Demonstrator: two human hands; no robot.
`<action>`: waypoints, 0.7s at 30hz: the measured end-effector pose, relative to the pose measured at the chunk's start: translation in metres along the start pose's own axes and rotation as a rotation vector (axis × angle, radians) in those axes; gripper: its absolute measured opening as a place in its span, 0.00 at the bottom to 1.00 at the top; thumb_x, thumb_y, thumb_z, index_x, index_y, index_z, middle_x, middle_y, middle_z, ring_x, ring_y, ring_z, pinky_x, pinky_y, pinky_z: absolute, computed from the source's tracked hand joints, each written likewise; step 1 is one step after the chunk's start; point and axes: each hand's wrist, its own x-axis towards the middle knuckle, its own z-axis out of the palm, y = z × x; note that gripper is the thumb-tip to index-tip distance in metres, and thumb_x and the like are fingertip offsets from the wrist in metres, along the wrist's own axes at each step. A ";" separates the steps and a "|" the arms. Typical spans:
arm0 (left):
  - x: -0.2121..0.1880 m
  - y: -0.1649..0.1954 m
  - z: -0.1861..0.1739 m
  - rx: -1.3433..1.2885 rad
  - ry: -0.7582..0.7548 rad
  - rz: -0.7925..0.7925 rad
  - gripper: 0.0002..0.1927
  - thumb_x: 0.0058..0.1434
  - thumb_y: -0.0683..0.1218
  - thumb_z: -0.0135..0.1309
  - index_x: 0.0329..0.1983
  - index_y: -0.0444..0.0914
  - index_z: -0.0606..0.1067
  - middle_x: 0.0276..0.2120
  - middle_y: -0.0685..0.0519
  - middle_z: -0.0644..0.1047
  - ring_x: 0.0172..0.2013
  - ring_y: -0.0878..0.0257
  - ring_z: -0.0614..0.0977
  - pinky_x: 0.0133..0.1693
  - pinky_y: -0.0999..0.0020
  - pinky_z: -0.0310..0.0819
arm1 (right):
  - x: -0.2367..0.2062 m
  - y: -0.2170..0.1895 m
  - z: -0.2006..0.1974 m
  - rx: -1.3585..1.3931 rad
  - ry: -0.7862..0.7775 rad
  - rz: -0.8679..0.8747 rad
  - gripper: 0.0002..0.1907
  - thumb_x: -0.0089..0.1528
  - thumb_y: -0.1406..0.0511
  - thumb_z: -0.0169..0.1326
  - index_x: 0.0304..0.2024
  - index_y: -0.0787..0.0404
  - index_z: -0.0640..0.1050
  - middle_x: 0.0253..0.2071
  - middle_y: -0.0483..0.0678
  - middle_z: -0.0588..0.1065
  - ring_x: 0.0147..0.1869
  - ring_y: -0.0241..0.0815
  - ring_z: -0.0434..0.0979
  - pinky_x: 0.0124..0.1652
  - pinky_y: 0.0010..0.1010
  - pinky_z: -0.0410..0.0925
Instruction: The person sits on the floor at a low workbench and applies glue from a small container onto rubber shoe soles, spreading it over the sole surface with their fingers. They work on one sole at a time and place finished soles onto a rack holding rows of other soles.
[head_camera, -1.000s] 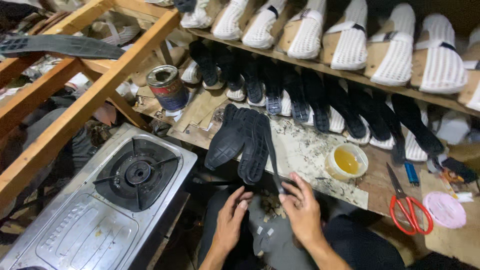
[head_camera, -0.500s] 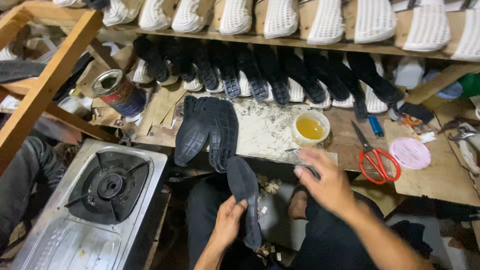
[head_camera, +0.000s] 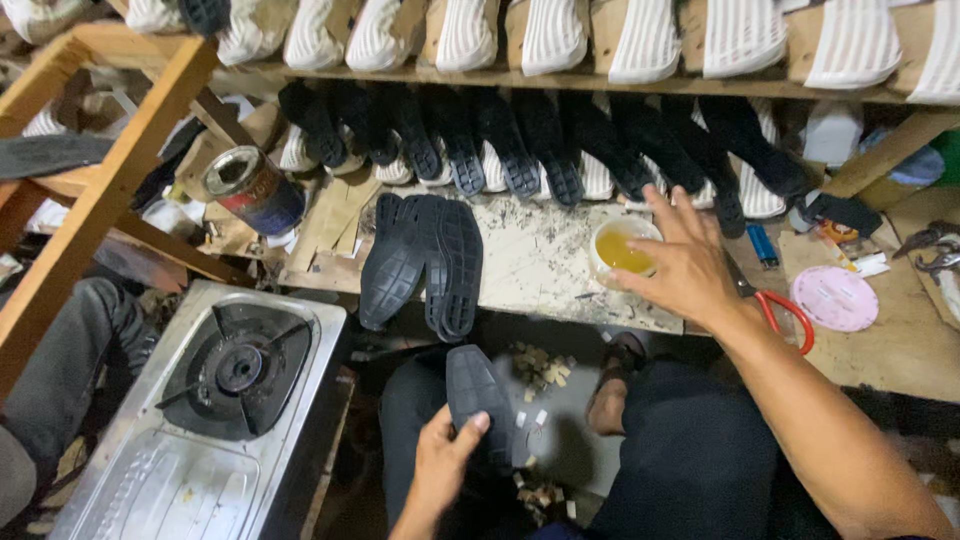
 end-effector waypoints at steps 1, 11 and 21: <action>0.000 0.006 -0.001 0.042 -0.028 -0.038 0.17 0.64 0.46 0.55 0.50 0.30 0.78 0.41 0.51 0.84 0.41 0.66 0.81 0.46 0.68 0.76 | -0.007 0.002 -0.001 0.027 0.104 -0.028 0.28 0.52 0.45 0.63 0.44 0.57 0.86 0.76 0.56 0.57 0.79 0.65 0.51 0.69 0.62 0.49; 0.010 0.052 0.045 -0.096 -0.160 -0.069 0.25 0.64 0.43 0.50 0.65 0.34 0.70 0.48 0.52 0.79 0.45 0.66 0.78 0.47 0.70 0.74 | -0.085 -0.105 -0.019 0.686 0.030 -0.099 0.15 0.56 0.65 0.60 0.46 0.57 0.83 0.73 0.56 0.62 0.77 0.57 0.60 0.70 0.49 0.57; -0.009 0.070 0.050 -0.152 -0.322 -0.088 0.29 0.63 0.43 0.50 0.68 0.34 0.67 0.49 0.53 0.78 0.45 0.67 0.77 0.48 0.71 0.72 | -0.090 -0.129 -0.012 0.484 0.207 -0.347 0.30 0.51 0.77 0.55 0.55 0.51 0.81 0.75 0.65 0.53 0.80 0.65 0.52 0.74 0.50 0.53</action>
